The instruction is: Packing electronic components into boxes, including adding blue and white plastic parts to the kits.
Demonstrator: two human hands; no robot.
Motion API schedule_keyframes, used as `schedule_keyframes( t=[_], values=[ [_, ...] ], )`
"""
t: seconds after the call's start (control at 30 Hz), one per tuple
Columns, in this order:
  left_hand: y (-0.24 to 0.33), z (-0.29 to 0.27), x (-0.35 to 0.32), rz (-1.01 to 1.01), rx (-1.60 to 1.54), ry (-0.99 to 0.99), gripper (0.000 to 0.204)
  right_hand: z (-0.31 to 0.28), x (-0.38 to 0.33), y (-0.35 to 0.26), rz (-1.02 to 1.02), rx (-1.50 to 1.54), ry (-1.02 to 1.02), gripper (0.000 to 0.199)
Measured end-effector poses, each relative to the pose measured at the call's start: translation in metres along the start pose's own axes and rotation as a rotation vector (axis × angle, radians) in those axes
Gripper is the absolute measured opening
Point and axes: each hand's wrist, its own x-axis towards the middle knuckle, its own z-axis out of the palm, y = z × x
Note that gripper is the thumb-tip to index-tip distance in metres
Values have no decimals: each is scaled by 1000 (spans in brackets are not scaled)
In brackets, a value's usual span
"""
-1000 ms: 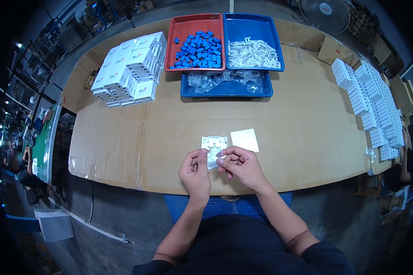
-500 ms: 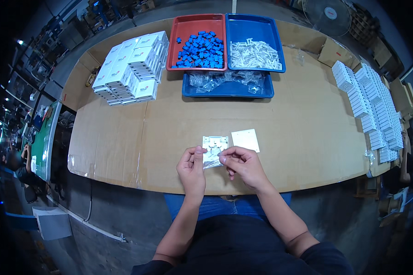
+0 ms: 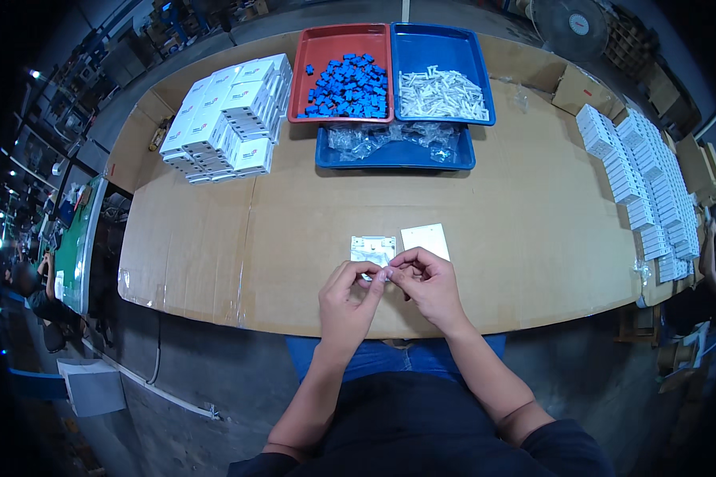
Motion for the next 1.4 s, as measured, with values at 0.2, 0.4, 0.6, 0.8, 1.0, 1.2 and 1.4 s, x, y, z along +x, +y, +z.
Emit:
schedule_keyframes(
  t=[0.2, 0.4, 0.6, 0.8, 1.0, 1.2, 1.4],
  values=[
    [-2, 0, 3, -66, -73, -20, 9, -1, -2, 2, 8, -54, -46, 11],
    [-3, -1, 3, -157, -68, -42, 9, -2, -2, 4, -11, -161, -31, 14],
    [-9, 0, 2, -154, -86, -35, 9, -3, -3, 9, -27, -153, -49, 14],
    [-9, 0, 2, -132, -106, -24, 8, -4, -2, 10, -65, -173, -18, 12],
    [-9, 5, -1, -21, 37, -36, 8, 0, -2, -3, -421, -615, 39, 16],
    [-5, 6, -1, -25, 80, -46, 6, -2, 1, 5, -442, -581, 57, 13],
    [-33, 9, -9, -130, -94, 31, 19, -7, 2, 15, -207, -337, 35, 14]
  ],
)
